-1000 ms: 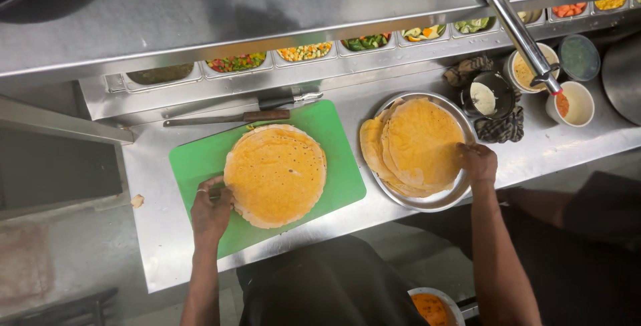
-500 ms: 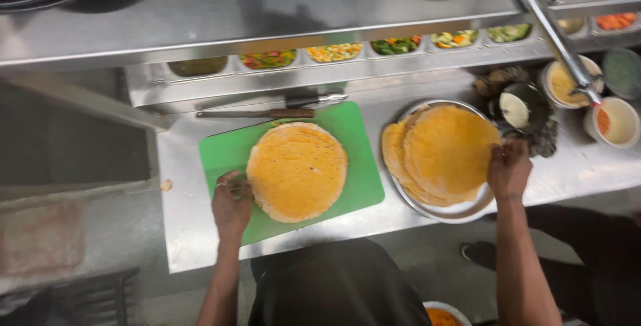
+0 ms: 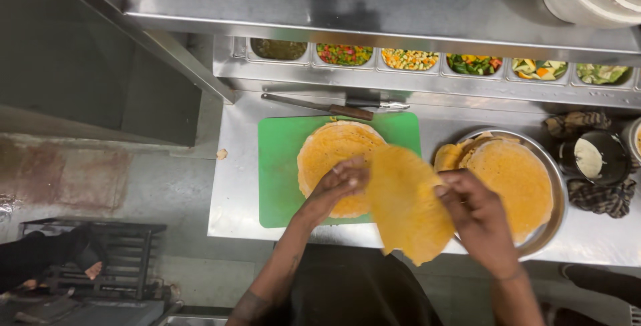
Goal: The person repeatedly picks up thin, round, yellow flatbreads from a metal tray and places them onto a green cutting board. The person handles the flatbreads one at a time, building a stack on the board throughout the clip.
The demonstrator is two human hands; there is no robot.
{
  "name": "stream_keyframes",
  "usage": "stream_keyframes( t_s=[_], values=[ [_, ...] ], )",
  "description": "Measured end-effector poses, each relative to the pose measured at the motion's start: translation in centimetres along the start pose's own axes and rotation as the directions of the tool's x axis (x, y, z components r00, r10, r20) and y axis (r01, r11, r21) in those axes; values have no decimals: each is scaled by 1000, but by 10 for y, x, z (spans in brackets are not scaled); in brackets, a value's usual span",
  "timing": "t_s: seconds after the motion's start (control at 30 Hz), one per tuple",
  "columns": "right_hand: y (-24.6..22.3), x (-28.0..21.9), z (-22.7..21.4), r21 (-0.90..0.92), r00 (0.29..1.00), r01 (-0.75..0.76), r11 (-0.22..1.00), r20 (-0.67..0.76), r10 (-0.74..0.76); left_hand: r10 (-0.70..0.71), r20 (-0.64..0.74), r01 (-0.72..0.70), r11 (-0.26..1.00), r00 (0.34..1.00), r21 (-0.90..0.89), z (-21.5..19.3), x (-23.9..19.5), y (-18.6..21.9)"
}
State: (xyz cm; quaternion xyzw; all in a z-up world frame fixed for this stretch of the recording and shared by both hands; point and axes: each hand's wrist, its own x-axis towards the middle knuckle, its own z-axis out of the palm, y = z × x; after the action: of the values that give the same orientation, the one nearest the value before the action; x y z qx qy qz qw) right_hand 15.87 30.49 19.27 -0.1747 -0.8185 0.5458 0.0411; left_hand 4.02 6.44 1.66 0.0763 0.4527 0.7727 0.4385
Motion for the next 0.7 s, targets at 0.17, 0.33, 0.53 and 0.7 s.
stream_keyframes(
  t_s=[0.17,0.33,0.53,0.7],
  values=[
    [20,0,44,-48,997,8,999,72,-4,-35,-90,18,984,995,-175,-28,-44,-8],
    [18,-7,61,49,977,-72,996,206,61,-285,74,292,884,956,-365,-46,-69,0],
    [10,-8,68,7,959,-187,982,218,181,-489,-16,480,860,872,-173,-39,-80,23],
    [41,11,70,98,993,-23,995,119,11,29,-180,7,981,983,194,-32,-65,51]
  ],
)
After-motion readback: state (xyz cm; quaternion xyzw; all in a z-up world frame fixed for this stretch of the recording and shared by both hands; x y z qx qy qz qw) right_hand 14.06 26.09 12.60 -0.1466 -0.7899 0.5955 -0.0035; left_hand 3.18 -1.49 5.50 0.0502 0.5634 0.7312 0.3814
